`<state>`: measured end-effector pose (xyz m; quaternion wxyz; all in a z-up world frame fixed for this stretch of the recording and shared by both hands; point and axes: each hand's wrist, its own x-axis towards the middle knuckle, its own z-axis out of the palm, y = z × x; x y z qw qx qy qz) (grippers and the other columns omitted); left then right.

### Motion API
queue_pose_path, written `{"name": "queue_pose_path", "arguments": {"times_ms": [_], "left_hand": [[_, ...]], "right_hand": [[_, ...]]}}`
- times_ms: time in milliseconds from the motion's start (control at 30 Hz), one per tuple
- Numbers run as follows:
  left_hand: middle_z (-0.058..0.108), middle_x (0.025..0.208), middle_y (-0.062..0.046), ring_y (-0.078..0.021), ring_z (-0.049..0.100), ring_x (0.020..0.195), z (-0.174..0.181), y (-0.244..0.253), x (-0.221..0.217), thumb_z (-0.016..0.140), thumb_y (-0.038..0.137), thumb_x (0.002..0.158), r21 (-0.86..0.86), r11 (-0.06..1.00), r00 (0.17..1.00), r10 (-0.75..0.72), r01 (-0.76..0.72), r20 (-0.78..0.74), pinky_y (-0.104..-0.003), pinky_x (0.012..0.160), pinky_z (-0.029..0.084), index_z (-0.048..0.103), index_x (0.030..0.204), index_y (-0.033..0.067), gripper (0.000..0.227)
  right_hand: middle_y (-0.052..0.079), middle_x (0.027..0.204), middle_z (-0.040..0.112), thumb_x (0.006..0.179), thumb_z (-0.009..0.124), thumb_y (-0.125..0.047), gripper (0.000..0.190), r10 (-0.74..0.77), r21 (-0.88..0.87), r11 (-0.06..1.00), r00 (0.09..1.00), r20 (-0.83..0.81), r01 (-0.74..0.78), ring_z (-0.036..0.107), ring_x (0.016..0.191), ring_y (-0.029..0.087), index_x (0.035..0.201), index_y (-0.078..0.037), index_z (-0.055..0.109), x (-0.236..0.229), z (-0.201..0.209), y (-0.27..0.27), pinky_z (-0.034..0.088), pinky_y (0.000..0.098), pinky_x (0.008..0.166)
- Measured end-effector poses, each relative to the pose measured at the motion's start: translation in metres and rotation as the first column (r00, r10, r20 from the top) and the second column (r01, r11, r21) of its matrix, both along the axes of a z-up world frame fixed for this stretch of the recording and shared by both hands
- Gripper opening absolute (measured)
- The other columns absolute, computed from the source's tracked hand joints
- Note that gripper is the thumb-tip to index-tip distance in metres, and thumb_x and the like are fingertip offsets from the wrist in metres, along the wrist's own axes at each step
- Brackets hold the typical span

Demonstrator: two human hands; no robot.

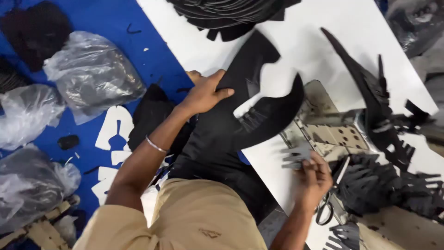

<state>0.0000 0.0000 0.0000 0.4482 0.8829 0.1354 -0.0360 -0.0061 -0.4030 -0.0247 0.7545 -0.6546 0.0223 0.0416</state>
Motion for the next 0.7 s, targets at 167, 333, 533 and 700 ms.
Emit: {"name": "queue_pose_path", "arguments": {"times_ms": [167,333,533,700], "left_hand": [[0.072,0.112,-0.02,-0.0336,0.068,0.113,-0.023,0.013,-0.006,0.066,0.046,0.099,0.013,0.991,0.982,-0.134,0.134,0.131,-0.051,0.118,0.021,0.046,0.147,0.0015,0.068],[0.076,0.103,-0.023,-0.0383,0.056,0.123,-0.001,0.016,0.001,0.062,0.037,0.098,0.092,0.987,0.989,-0.126,0.133,-0.076,-0.06,0.115,-0.009,0.038,0.152,0.0053,0.067],[0.066,0.129,-0.024,-0.0346,0.063,0.124,-0.024,0.025,-0.001,0.064,0.03,0.101,-0.099,0.984,0.979,-0.135,0.151,0.152,-0.043,0.111,0.04,0.041,0.148,-0.0001,0.061],[0.069,0.128,-0.02,-0.0335,0.066,0.119,0.03,0.021,0.002,0.063,0.027,0.1,-0.044,0.989,0.99,-0.139,0.139,0.007,-0.045,0.102,0.046,0.045,0.148,0.0061,0.056]], "right_hand": [[0.006,0.101,0.072,0.091,0.063,0.003,0.028,-0.008,0.012,1.0,0.999,-0.035,0.009,0.068,0.086,0.012,0.119,-0.001,0.067,-0.001,0.034,0.006,0.057,0.0288,0.073],[0.011,0.097,0.07,0.101,0.068,0.007,0.016,-0.033,0.073,0.997,0.999,0.022,0.031,0.063,0.085,0.014,0.117,0.005,0.07,-0.001,0.023,0.004,0.051,0.0274,0.076],[0.012,0.112,0.071,0.097,0.068,0.004,0.014,0.236,-0.168,0.962,0.964,0.125,-0.214,0.063,0.082,0.013,0.112,0.004,0.068,0.041,0.046,0.083,0.052,0.0287,0.073],[0.02,0.106,0.073,0.099,0.067,-0.012,0.017,0.525,-0.838,0.523,0.833,0.173,-0.155,0.07,0.09,0.034,0.111,0.0,0.068,0.055,0.074,0.141,0.054,0.0399,0.079]]}}
